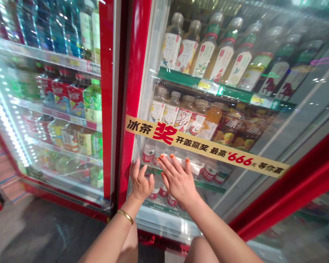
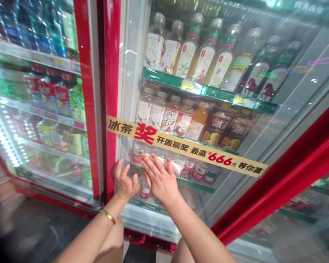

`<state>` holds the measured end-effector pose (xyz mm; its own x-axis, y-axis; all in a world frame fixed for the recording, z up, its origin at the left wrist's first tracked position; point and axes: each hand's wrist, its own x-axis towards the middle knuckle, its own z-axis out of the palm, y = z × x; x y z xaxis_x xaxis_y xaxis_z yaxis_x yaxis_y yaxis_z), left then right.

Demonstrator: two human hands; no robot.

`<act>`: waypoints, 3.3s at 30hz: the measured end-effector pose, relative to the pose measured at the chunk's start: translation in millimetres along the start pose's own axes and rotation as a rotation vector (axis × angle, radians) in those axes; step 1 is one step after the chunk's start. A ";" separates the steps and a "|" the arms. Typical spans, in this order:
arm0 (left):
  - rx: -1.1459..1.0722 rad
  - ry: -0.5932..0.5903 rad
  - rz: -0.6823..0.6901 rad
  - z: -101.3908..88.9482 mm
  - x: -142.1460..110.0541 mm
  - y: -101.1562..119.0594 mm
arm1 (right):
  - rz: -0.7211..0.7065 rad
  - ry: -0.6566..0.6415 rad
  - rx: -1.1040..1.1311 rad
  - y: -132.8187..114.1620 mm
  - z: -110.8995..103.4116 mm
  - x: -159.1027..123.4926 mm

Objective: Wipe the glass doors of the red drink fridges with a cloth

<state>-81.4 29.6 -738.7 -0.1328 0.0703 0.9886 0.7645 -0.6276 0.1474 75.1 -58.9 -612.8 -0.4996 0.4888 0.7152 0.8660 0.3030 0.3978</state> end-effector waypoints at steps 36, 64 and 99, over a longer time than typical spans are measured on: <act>-0.078 -0.063 0.144 -21.7 58.5 29.6 | 0.224 0.132 -0.099 25.8 -0.1 -34.8; -0.053 -0.193 0.281 16.3 142.9 83.1 | 0.903 0.621 -0.229 79.2 -16.9 -140.2; -0.055 -0.123 0.303 21.2 139.3 79.7 | 0.451 0.258 -0.173 128.0 -69.8 -26.3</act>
<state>-25.6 5.8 -588.7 0.1752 -0.0356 0.9839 0.7221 -0.6747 -0.1530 200.6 -90.0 -540.6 -0.0752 0.3163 0.9457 0.9949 -0.0396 0.0923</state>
